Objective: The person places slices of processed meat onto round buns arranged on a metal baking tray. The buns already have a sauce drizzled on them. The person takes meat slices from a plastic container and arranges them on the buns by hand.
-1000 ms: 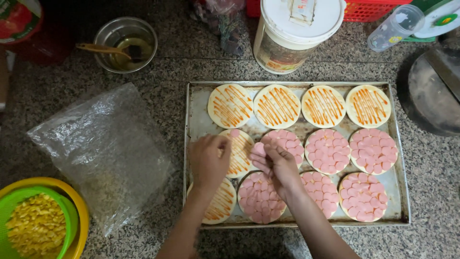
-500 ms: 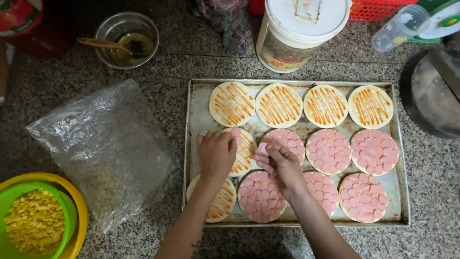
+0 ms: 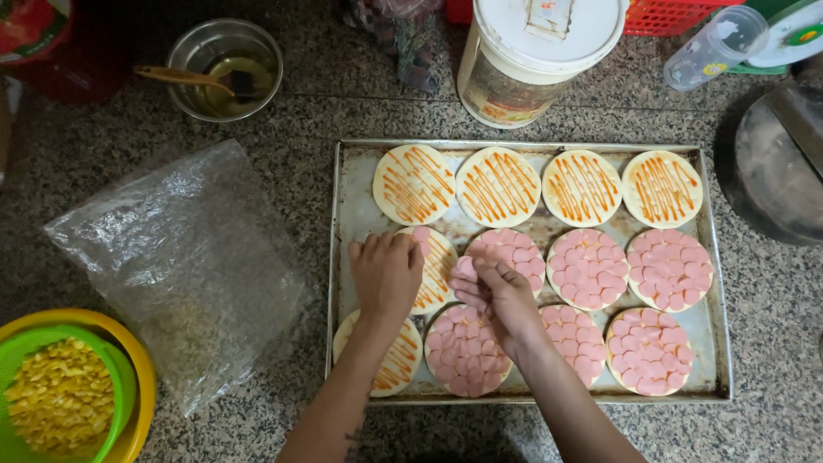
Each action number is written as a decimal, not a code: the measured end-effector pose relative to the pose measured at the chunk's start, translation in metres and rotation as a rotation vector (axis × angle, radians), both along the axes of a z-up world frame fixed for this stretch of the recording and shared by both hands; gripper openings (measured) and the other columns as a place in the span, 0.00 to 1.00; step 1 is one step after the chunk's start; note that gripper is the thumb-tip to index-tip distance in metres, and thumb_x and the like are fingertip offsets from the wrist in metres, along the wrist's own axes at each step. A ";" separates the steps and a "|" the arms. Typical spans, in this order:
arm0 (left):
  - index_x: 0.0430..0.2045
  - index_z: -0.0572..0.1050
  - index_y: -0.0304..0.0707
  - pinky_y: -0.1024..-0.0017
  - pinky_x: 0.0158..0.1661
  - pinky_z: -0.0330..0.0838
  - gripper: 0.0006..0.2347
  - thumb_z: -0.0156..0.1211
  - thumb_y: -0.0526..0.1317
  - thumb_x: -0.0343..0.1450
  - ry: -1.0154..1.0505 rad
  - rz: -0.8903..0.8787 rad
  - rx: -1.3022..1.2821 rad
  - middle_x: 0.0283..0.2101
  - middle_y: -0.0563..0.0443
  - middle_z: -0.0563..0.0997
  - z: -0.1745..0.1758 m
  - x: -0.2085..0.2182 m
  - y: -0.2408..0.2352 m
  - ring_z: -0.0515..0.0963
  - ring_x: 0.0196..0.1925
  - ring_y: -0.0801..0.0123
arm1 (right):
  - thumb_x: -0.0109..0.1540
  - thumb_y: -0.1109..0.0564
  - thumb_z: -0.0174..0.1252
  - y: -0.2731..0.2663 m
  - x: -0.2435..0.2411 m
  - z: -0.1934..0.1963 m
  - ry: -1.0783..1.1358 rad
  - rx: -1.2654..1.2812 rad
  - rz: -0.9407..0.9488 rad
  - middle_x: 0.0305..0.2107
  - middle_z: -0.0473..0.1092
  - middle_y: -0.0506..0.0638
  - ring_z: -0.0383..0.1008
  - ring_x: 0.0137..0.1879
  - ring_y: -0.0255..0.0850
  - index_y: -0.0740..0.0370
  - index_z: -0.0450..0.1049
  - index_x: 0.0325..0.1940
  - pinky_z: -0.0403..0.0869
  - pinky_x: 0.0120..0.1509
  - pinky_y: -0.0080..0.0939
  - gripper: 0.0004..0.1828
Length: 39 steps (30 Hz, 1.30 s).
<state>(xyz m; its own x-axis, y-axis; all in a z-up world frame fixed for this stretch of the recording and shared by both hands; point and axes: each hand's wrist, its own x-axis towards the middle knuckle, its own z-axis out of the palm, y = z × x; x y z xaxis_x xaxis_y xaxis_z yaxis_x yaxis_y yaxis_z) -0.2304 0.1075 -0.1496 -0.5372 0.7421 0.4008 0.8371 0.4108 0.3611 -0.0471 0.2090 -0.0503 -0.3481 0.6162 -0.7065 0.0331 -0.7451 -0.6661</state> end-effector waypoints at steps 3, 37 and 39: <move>0.34 0.86 0.52 0.53 0.47 0.76 0.05 0.74 0.45 0.78 -0.079 -0.088 0.072 0.34 0.51 0.85 0.040 0.009 0.003 0.89 0.40 0.51 | 0.82 0.48 0.62 -0.005 -0.001 0.006 -0.003 -0.016 -0.011 0.48 0.89 0.68 0.95 0.55 0.58 0.66 0.81 0.59 0.92 0.62 0.62 0.16; 0.36 0.89 0.53 0.51 0.46 0.79 0.05 0.76 0.47 0.78 -0.350 -0.084 0.039 0.30 0.53 0.86 0.032 0.006 -0.031 0.91 0.38 0.50 | 0.78 0.53 0.70 -0.009 0.007 -0.014 -0.069 0.082 0.022 0.46 0.90 0.64 0.95 0.49 0.50 0.63 0.78 0.56 0.93 0.56 0.51 0.12; 0.37 0.90 0.55 0.50 0.50 0.77 0.05 0.77 0.49 0.77 -0.322 -0.130 -0.020 0.31 0.56 0.87 0.023 0.008 -0.025 0.91 0.41 0.52 | 0.77 0.55 0.71 -0.008 0.014 -0.039 -0.090 0.108 0.033 0.45 0.89 0.60 0.95 0.48 0.48 0.65 0.80 0.58 0.94 0.55 0.48 0.12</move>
<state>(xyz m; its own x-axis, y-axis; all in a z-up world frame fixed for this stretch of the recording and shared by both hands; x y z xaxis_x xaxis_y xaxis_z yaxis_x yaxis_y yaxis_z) -0.2227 0.0830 -0.1268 -0.5339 0.8188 0.2109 0.7274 0.3176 0.6083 -0.0329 0.2014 -0.0889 -0.3076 0.6796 -0.6660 0.1191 -0.6669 -0.7355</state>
